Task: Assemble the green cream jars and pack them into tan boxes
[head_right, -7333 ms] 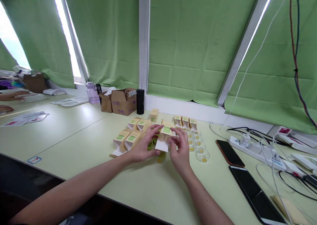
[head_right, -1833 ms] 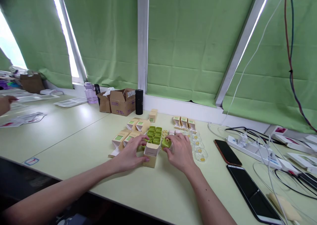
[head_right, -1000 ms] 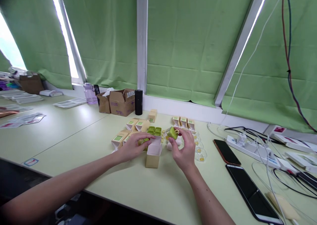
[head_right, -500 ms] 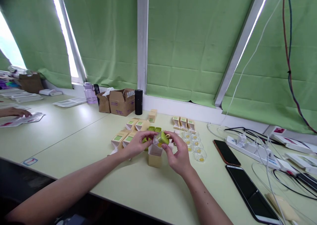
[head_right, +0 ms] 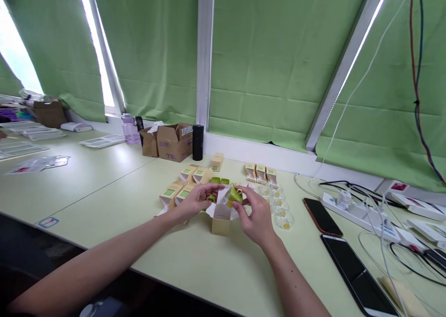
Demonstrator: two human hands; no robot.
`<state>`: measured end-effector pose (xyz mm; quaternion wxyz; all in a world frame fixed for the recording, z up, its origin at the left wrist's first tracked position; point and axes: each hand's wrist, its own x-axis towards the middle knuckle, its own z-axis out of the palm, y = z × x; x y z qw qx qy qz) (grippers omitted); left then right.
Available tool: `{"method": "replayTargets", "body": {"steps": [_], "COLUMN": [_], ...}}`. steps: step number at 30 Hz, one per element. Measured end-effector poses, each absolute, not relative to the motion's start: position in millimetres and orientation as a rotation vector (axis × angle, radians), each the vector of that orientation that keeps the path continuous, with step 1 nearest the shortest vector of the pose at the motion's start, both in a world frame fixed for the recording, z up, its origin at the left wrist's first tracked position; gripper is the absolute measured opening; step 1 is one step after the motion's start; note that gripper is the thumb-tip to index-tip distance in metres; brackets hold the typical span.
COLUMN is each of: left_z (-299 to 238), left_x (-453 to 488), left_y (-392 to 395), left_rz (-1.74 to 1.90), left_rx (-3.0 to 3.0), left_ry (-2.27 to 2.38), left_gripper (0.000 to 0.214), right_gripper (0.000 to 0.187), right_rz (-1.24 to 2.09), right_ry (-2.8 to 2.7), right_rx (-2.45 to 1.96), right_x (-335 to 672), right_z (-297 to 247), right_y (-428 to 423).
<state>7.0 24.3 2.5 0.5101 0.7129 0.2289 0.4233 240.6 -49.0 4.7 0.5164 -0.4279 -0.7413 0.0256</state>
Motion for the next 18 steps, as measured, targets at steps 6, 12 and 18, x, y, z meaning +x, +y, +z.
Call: {"method": "replayTargets", "body": {"steps": [6, 12, 18], "left_z": [-4, -8, -10], "left_x": [6, 6, 6], "left_y": [26, 28, 29], "left_rz": [1.011, 0.984, 0.979], "left_rx": [1.700, 1.658, 1.625], "left_ry": [0.531, 0.528, 0.516], "left_gripper": [0.071, 0.073, 0.075], "right_gripper": [0.033, 0.034, 0.035], "right_rz": [-0.043, -0.173, -0.235], "right_ry": [-1.871, -1.970, -2.054], "right_rx": [-1.065, -1.022, -1.059], "right_x": [240, 236, 230], "right_z": [3, 5, 5], "right_y": [-50, -55, -58]}}
